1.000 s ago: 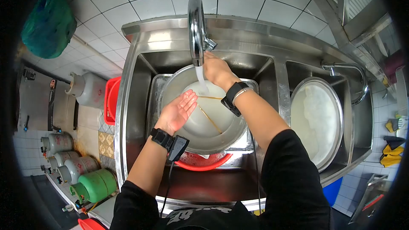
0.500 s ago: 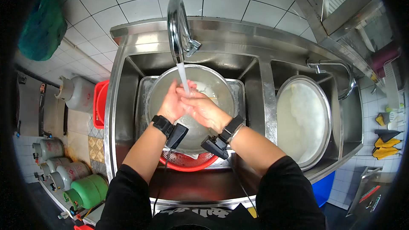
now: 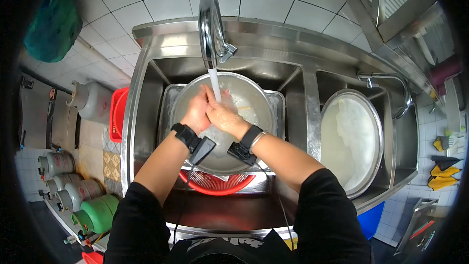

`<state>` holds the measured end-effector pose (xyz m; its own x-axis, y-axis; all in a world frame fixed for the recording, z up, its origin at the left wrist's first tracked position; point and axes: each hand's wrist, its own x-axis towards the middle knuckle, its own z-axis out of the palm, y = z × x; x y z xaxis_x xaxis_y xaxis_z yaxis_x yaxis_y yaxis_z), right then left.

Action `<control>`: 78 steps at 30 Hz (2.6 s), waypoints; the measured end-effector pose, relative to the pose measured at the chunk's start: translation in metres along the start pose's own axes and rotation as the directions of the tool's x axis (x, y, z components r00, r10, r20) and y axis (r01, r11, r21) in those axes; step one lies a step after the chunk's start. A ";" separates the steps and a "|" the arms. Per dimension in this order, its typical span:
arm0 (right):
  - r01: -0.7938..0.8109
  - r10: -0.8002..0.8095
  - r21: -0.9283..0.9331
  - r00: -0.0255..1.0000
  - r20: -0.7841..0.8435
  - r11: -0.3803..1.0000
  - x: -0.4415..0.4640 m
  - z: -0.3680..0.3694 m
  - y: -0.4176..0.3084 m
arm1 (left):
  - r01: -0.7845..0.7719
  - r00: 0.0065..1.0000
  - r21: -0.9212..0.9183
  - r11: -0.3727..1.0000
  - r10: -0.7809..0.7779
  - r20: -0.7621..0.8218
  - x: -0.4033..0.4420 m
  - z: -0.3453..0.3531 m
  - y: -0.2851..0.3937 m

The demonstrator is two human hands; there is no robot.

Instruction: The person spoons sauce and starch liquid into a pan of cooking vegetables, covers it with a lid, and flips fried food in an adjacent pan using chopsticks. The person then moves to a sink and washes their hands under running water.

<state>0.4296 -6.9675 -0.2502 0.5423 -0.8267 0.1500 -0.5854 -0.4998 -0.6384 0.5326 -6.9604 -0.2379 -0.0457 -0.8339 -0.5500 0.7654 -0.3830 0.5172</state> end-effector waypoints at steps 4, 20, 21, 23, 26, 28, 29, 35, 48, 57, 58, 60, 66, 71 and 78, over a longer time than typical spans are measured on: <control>-0.403 0.233 0.723 0.915 0.329 0.561 0.010 -0.003 -0.007 | -0.051 0.993 -0.107 0.993 0.040 -0.108 0.022 -0.008 -0.006; -0.517 0.487 0.856 0.750 0.447 0.011 0.018 -0.002 -0.011 | 0.036 0.990 0.205 0.978 -0.062 0.126 0.003 -0.011 0.006; -0.503 0.479 0.825 0.808 0.343 0.258 0.021 0.001 -0.007 | 0.072 0.986 0.072 0.995 -0.082 0.143 0.004 -0.007 -0.001; -0.290 0.322 0.458 0.947 0.008 0.840 0.025 0.018 0.010 | 0.066 0.989 -0.040 0.997 -0.060 0.137 0.017 -0.011 -0.009; -0.078 0.082 -0.054 0.995 0.061 0.995 0.020 -0.007 -0.008 | 0.053 0.998 -0.074 0.996 -0.055 -0.016 0.023 -0.013 -0.014; 0.014 -0.001 -0.116 0.994 0.109 0.993 0.015 -0.027 -0.012 | 0.080 0.992 -0.009 0.997 -0.080 -0.092 -0.005 0.014 -0.007; 0.102 -0.096 -0.126 0.994 0.058 0.987 0.014 -0.029 -0.004 | 0.094 0.987 0.023 0.995 -0.090 -0.133 -0.013 0.020 -0.006; -0.400 0.182 0.878 0.914 0.361 0.264 0.016 -0.055 -0.013 | -0.179 0.981 0.536 0.825 0.189 0.036 0.000 -0.025 0.011; -0.356 0.213 0.933 0.917 0.338 0.049 -0.005 -0.050 0.000 | -0.332 0.938 0.544 0.771 0.209 0.276 -0.046 -0.031 0.013; -0.350 0.181 0.856 0.936 0.302 0.381 -0.004 -0.061 -0.015 | -0.470 0.882 0.758 0.452 0.256 0.395 -0.042 -0.029 0.021; -0.344 0.172 0.853 0.938 0.300 0.392 -0.004 -0.061 -0.015 | -0.481 0.876 0.782 0.397 0.255 0.410 -0.043 -0.028 0.023; -0.332 0.152 0.849 0.943 0.295 0.411 -0.003 -0.061 -0.016 | -0.462 0.886 0.812 0.357 0.239 0.399 -0.044 -0.024 0.027; -0.346 0.137 0.842 0.938 0.318 0.415 -0.003 -0.060 -0.019 | -0.502 0.856 0.798 0.334 0.319 0.406 -0.033 -0.031 0.022; -0.395 0.182 0.868 0.917 0.354 0.301 -0.003 -0.056 -0.024 | -0.348 0.834 0.927 0.143 0.499 0.236 -0.042 -0.024 0.016; -0.434 0.256 0.883 0.887 0.384 0.178 -0.003 -0.065 -0.017 | -0.478 0.849 0.679 0.558 0.492 0.193 -0.034 -0.029 0.011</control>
<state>0.3989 -6.9733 -0.1909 0.5629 -0.7621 -0.3200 0.1927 0.4975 -0.8458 0.5614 -6.9246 -0.2324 0.2144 -0.9730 -0.0857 0.0127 -0.0850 0.9963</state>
